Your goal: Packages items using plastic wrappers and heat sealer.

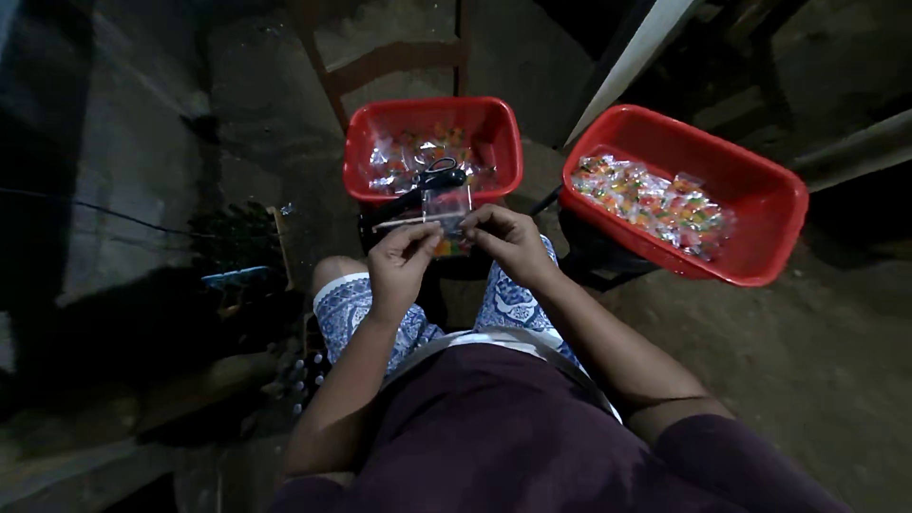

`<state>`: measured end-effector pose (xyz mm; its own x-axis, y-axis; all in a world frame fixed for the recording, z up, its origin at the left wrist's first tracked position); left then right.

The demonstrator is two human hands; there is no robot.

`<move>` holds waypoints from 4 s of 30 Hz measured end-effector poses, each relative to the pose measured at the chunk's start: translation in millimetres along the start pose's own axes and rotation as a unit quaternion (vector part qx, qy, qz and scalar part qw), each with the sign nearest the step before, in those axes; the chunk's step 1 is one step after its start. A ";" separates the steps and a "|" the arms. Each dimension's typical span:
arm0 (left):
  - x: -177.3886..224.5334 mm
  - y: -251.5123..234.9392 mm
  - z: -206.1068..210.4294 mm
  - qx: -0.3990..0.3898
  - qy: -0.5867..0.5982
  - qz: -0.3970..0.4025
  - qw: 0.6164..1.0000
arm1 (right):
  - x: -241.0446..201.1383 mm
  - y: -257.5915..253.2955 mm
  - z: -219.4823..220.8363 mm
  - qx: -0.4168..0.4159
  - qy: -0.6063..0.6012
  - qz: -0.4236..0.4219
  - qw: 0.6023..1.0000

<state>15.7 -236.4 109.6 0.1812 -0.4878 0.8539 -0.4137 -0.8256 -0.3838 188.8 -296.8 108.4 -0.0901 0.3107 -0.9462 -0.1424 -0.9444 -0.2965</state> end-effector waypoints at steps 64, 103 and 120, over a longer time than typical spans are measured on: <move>-183.2 13.5 119.9 0.067 0.233 -0.572 0.784 | 200.2 -35.8 -46.4 0.111 0.061 0.311 0.942; -191.2 -2.6 131.1 0.090 0.241 -0.601 0.757 | 208.9 -87.8 -59.3 -0.008 0.455 0.120 0.882; -194.9 -1.6 130.6 0.078 0.246 -0.602 0.755 | 210.9 -85.5 -60.6 0.000 0.451 0.097 0.887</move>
<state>97.6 -177.0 -102.1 -0.0278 0.7768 0.6291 -0.0960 -0.6285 0.7718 241.7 -157.1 -73.6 0.7132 -0.0704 -0.6974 -0.2108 -0.9704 -0.1176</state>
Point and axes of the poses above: each hand's wrist, its own y-axis away from the middle knuckle, its own z-axis out of the palm, x = y × z, the point moved 5 cm from there along -y, towards the middle knuckle, and after that the axes turned 15 degrees about -y, right-handed, at the moved point
